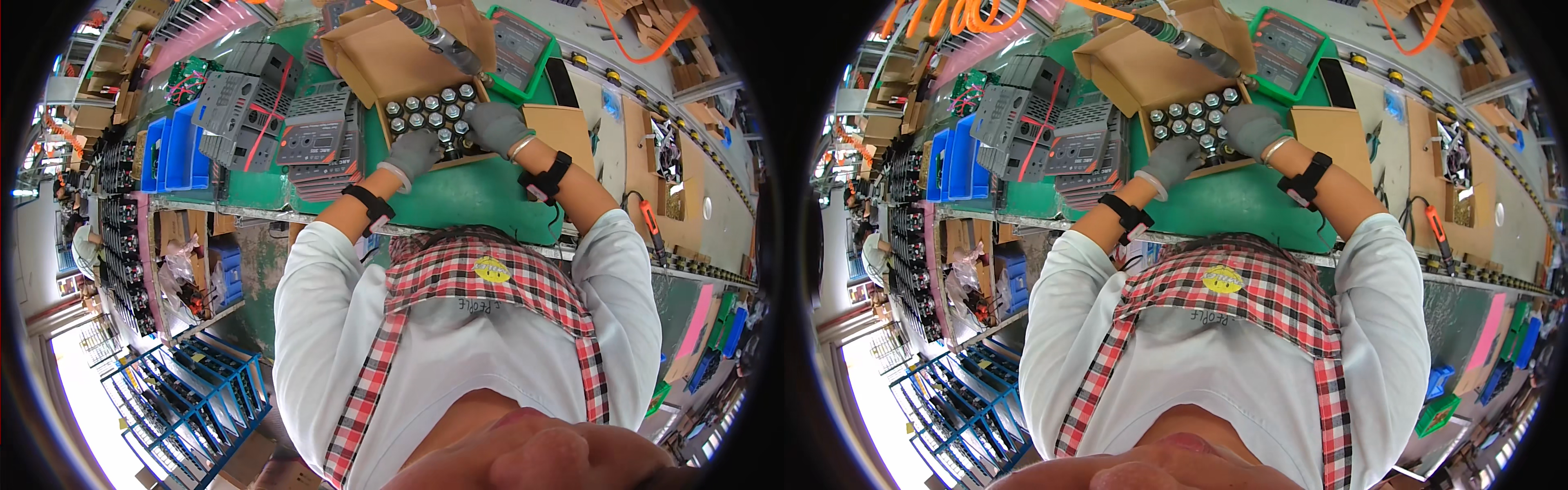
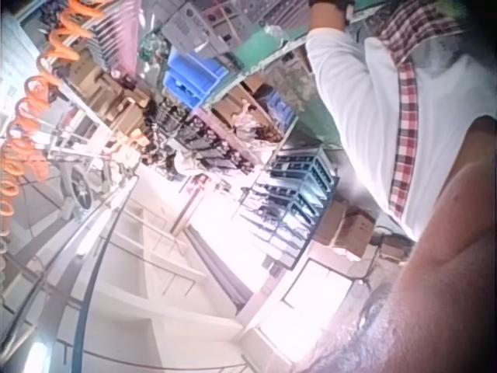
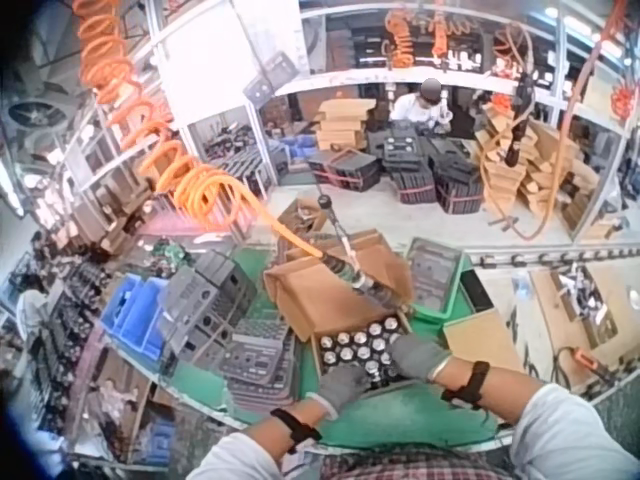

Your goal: Assembling cylindrical electronic components into a housing and securing them using a power screwdriver.

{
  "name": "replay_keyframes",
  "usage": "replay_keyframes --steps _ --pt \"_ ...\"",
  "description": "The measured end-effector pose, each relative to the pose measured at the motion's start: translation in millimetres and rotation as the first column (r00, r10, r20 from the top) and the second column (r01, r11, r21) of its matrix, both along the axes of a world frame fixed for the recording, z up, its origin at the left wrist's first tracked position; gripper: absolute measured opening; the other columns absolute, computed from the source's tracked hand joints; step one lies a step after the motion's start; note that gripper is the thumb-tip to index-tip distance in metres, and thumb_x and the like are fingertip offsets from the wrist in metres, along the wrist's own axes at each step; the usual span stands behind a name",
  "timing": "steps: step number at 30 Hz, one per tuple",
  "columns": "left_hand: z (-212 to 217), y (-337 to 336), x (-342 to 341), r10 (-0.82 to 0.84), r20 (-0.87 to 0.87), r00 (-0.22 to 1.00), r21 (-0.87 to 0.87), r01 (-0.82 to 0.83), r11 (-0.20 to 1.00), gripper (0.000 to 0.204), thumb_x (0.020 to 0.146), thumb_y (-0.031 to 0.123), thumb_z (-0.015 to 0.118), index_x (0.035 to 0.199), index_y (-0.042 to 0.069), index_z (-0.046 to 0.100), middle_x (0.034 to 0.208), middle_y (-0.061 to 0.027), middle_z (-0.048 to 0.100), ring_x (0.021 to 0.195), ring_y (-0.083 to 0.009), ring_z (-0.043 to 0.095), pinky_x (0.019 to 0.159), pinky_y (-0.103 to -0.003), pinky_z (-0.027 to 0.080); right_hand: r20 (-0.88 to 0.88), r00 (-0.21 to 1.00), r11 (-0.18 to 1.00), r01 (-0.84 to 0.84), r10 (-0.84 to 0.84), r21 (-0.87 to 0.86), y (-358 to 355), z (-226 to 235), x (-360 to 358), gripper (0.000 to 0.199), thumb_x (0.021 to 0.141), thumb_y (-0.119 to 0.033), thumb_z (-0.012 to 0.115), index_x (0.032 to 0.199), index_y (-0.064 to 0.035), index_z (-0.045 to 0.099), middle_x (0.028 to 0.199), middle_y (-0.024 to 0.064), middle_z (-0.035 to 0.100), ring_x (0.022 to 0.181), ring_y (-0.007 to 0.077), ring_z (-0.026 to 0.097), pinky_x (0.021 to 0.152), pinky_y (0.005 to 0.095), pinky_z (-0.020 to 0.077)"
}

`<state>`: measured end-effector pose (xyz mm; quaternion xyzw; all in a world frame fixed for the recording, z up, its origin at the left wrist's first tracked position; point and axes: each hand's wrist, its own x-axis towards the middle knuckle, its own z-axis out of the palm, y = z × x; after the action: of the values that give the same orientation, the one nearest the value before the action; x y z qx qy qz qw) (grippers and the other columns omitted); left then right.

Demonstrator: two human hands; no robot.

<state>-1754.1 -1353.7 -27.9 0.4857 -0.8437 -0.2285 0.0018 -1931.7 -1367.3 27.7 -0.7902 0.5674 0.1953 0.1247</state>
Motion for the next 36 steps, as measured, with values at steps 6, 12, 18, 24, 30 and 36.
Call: replay_keyframes --steps 6,12,18,24,30,36 --pt "3.9 -4.3 18.5 -0.141 0.028 0.99 -0.005 0.141 0.99 0.022 0.073 0.023 0.056 0.087 0.006 0.057 0.086 -0.0119 0.058 0.082 -0.0297 0.056 0.073 -0.038 0.044 0.086 0.996 0.992 0.0 -0.01 0.123 9.5 -7.0 10.0 0.046 0.071 -0.022 0.06 0.115 -0.0195 0.049 0.094 0.0101 0.06 0.086 0.0265 0.059 0.069 0.0405 0.0482" --pt "14.0 -6.0 18.8 -0.171 0.351 0.921 -0.018 0.189 0.982 0.019 0.068 0.016 0.057 0.083 0.006 0.064 0.083 -0.0115 0.062 0.081 -0.0276 0.06 0.071 -0.037 0.048 0.387 0.92 0.998 0.063 -0.067 0.023 7.5 -15.6 -12.4 0.038 0.069 -0.018 0.056 0.106 -0.0101 0.051 0.085 0.0127 0.059 0.077 0.0247 0.06 0.064 0.0366 0.0471" --pt "20.9 -17.8 10.6 -0.306 0.476 0.825 0.212 0.23 0.95 0.022 0.065 0.016 0.057 0.082 0.004 0.063 0.08 -0.0139 0.062 0.079 -0.0291 0.06 0.069 -0.039 0.048 0.657 -0.228 0.678 -0.018 -0.718 0.735 13.2 -13.5 -33.7 0.039 0.073 -0.007 0.047 0.112 -0.0077 0.047 0.092 0.0031 0.052 0.08 0.0129 0.052 0.069 0.0267 0.0462" --pt "19.7 -23.9 10.6 -0.31 0.473 0.825 0.232 0.223 0.947 0.023 0.067 0.018 0.056 0.086 0.006 0.063 0.084 -0.0144 0.061 0.081 -0.0285 0.06 0.07 -0.038 0.047 0.535 0.82 0.979 0.155 -0.202 0.133 14.8 -19.5 -13.1 0.043 0.058 -0.023 0.062 0.097 -0.0067 0.053 0.083 0.0164 0.058 0.079 0.031 0.056 0.073 0.0361 0.0456" --pt "11.6 -19.7 11.9 -0.229 0.439 0.869 0.144 0.184 0.972 0.023 0.068 0.024 0.057 0.079 0.006 0.066 0.084 -0.0156 0.063 0.081 -0.0283 0.061 0.071 -0.036 0.048 0.354 0.933 0.991 0.023 -0.069 0.133 2.7 -28.7 -14.9 0.04 0.057 -0.027 0.067 0.091 -0.0075 0.06 0.081 0.0178 0.06 0.079 0.0334 0.058 0.069 0.0386 0.0462" --pt "21.0 -8.8 18.5 -0.275 0.406 0.872 0.107 0.254 0.961 0.02 0.064 0.022 0.059 0.073 0.006 0.067 0.075 -0.0152 0.063 0.077 -0.0285 0.061 0.067 -0.04 0.049 0.363 0.929 0.994 0.1 -0.075 -0.051 6.9 -41.5 0.6 0.038 0.063 -0.032 0.063 0.086 -0.0028 0.059 0.083 0.0202 0.059 0.08 0.0358 0.057 0.072 0.0428 0.0451"
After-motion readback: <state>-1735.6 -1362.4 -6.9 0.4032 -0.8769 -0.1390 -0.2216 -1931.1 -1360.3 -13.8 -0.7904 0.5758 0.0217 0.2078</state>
